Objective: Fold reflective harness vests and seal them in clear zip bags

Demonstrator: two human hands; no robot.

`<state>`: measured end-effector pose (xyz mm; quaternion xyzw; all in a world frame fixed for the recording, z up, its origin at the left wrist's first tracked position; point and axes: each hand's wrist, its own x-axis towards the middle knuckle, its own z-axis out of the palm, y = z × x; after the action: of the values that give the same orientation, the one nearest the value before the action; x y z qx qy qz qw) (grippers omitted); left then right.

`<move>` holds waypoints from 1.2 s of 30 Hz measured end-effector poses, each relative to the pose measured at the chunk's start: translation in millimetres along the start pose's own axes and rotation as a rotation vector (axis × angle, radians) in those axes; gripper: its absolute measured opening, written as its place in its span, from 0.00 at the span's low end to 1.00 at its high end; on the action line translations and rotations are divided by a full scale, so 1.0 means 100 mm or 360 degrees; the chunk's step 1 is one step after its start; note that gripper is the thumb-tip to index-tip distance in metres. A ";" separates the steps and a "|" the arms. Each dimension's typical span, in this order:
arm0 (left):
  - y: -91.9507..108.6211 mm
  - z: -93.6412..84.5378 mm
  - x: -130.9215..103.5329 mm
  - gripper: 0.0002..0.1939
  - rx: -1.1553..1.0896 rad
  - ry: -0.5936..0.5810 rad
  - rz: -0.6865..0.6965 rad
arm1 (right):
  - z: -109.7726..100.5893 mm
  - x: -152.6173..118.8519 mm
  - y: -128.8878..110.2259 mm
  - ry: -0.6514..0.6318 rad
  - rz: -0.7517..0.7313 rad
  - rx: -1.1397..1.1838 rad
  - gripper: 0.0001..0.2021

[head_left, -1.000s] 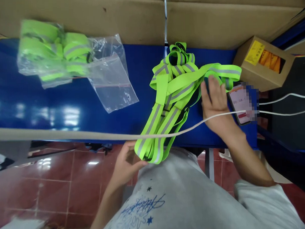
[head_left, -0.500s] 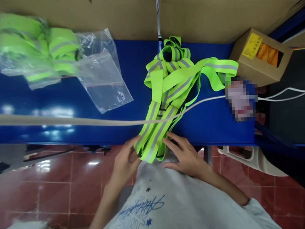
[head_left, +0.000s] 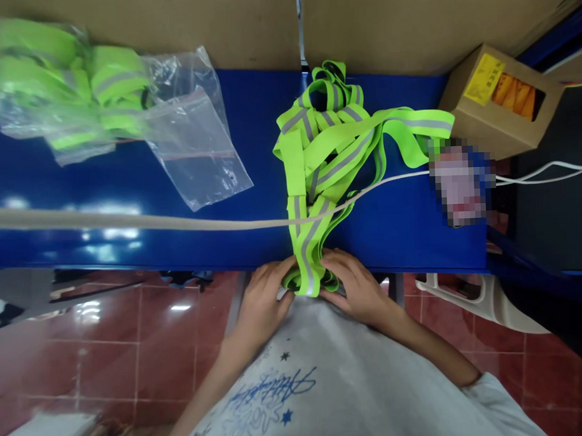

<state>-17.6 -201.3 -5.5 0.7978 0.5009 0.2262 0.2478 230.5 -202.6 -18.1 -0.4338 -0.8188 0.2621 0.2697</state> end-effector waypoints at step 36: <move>0.33 -0.01 0.35 0.38 -0.0899 0.0336 -0.0201 | -0.10 0.16 -0.11 0.0448 0.0496 0.0559 0.25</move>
<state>18.3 -182.2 20.0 0.6367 0.4898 0.4222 0.4201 223.2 -192.0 0.2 -0.5332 -0.6387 0.3756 0.4082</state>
